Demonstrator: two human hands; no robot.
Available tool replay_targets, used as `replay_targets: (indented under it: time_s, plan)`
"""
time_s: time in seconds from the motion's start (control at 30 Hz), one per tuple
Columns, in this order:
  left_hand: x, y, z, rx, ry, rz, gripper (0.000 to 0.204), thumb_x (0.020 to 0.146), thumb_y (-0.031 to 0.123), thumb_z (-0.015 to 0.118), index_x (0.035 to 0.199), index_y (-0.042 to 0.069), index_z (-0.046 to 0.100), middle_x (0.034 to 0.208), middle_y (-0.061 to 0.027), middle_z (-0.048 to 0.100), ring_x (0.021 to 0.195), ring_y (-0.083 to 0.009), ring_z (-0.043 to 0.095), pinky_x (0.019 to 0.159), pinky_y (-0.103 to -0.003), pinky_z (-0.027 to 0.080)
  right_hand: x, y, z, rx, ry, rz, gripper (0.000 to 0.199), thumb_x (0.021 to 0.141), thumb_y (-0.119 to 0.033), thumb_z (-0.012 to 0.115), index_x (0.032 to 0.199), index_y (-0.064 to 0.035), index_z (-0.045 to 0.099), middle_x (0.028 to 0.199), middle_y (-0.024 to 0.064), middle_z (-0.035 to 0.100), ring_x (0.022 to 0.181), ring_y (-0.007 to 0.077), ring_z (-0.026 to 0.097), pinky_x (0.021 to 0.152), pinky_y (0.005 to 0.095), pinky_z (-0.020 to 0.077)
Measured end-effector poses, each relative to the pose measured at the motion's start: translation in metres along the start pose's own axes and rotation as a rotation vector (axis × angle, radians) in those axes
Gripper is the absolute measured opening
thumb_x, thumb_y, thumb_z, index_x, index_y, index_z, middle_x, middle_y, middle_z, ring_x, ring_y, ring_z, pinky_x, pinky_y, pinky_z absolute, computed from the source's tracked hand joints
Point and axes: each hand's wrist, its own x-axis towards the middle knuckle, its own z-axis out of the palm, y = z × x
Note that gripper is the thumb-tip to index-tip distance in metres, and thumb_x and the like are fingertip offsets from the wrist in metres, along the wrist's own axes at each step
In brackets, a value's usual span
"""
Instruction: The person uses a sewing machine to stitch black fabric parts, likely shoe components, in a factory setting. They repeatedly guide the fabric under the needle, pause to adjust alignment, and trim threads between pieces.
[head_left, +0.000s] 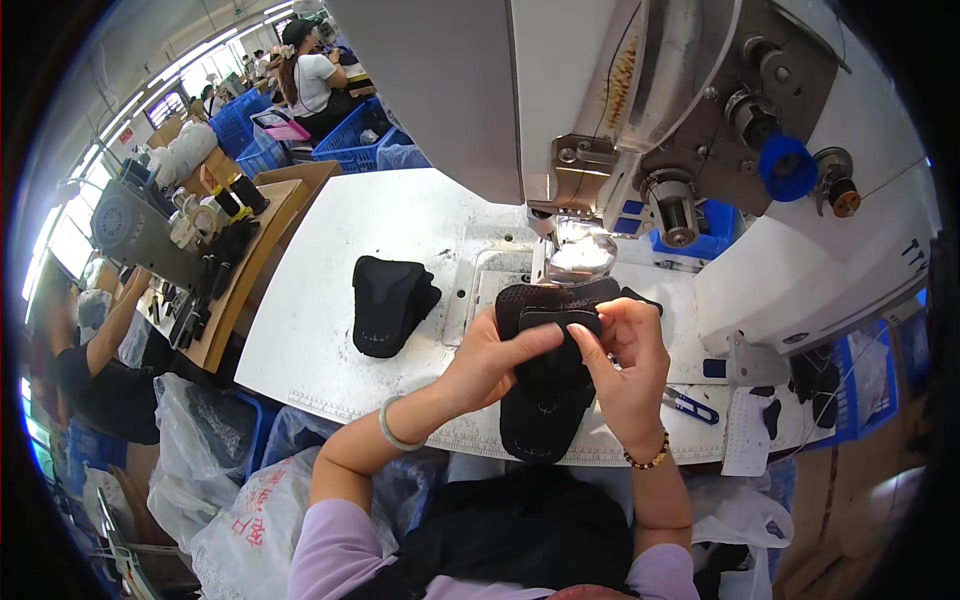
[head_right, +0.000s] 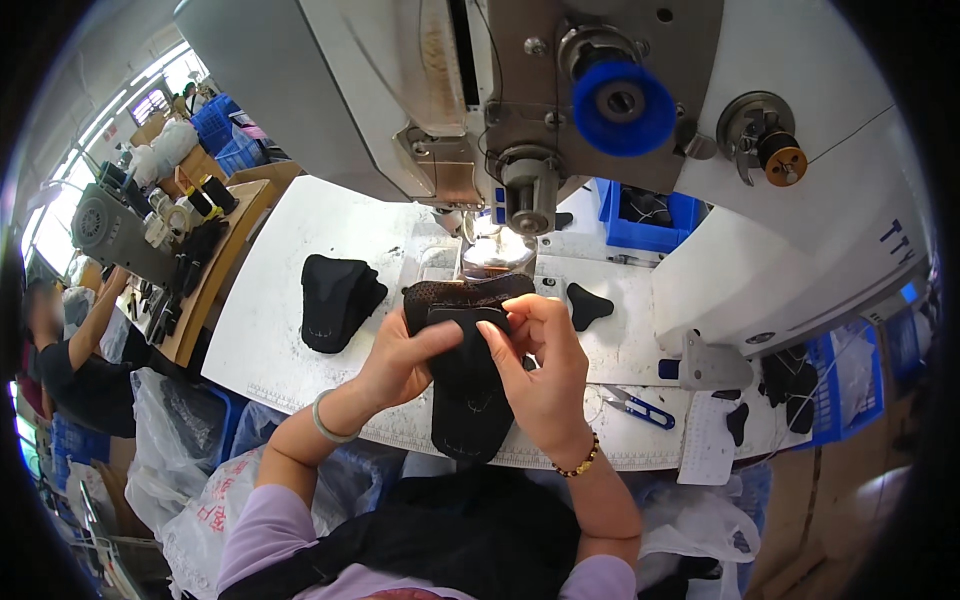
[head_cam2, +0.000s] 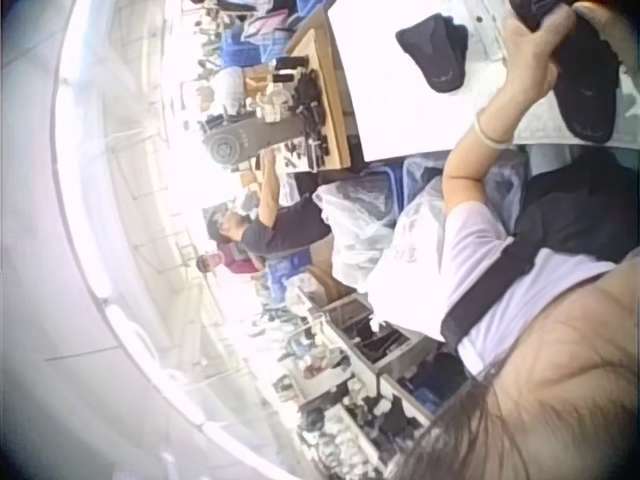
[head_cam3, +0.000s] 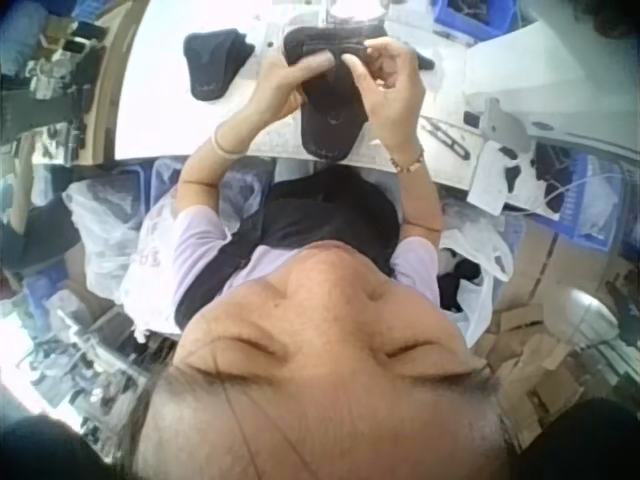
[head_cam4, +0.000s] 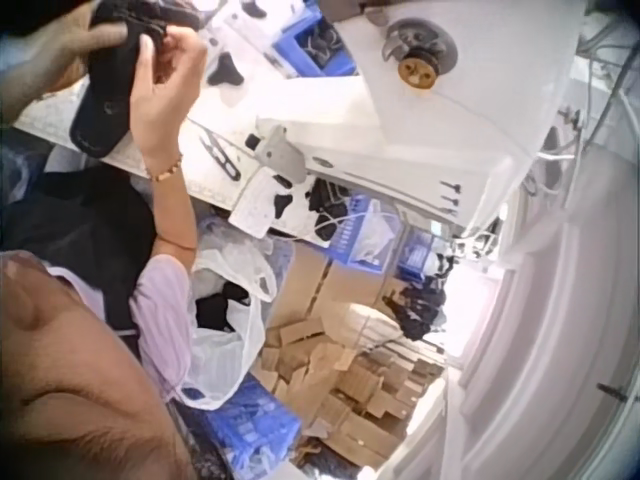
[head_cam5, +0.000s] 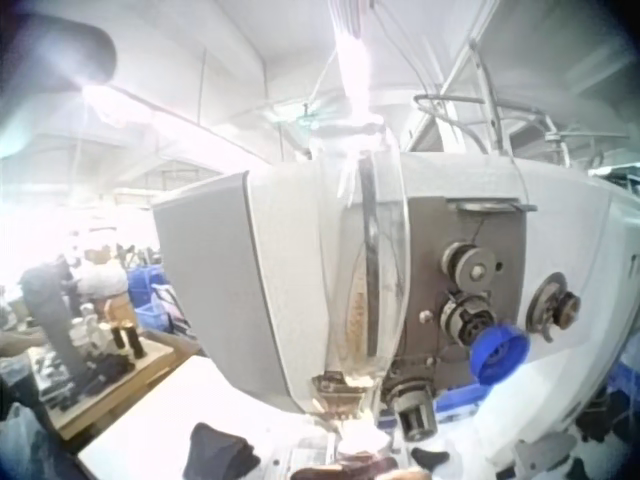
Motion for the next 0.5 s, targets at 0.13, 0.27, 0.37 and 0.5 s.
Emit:
replay_targets:
  time_s: [0.13,0.27,0.37,0.5]
  plan:
    - [0.003,-0.003,-0.005,0.164,0.015,0.033,0.023,0.089,0.014,0.062,0.108,0.000,0.059,0.095,-0.0057,0.064,0.083,-0.0107,0.062,0.070,-0.025,0.052,0.004,-0.001,0.004,0.149,0.009,0.064,0.029,0.083,0.002,0.066,0.101,-0.0034,0.044,0.079,0.0015,0.053,0.064,0.0042,0.055,0.055,0.0169,0.0443]
    - [0.005,-0.006,-0.008,0.247,0.066,0.063,0.022,0.089,0.019,0.063,0.102,0.001,0.062,0.089,-0.0033,0.065,0.077,-0.0080,0.060,0.066,-0.023,0.051,0.007,-0.002,0.006,0.214,0.023,0.113,0.029,0.083,0.002,0.066,0.098,-0.0046,0.041,0.078,0.0013,0.053,0.062,0.0036,0.053,0.052,0.0165,0.0424]
    - [0.006,-0.008,-0.010,0.295,0.087,0.079,0.022,0.089,0.020,0.063,0.100,0.001,0.063,0.087,-0.0026,0.065,0.076,-0.0069,0.059,0.064,-0.023,0.050,0.008,0.000,0.008,0.250,0.032,0.130,0.029,0.083,0.002,0.065,0.096,-0.0049,0.040,0.077,0.0012,0.053,0.060,0.0033,0.052,0.051,0.0163,0.0416]
    - [0.007,-0.009,-0.013,0.337,0.080,0.088,0.022,0.089,0.020,0.063,0.100,0.001,0.064,0.087,-0.0027,0.066,0.076,-0.0068,0.059,0.064,-0.022,0.050,0.008,0.002,0.009,0.250,0.029,0.135,0.028,0.083,0.002,0.065,0.094,-0.0050,0.040,0.076,0.0009,0.052,0.060,0.0031,0.051,0.050,0.0162,0.0414]
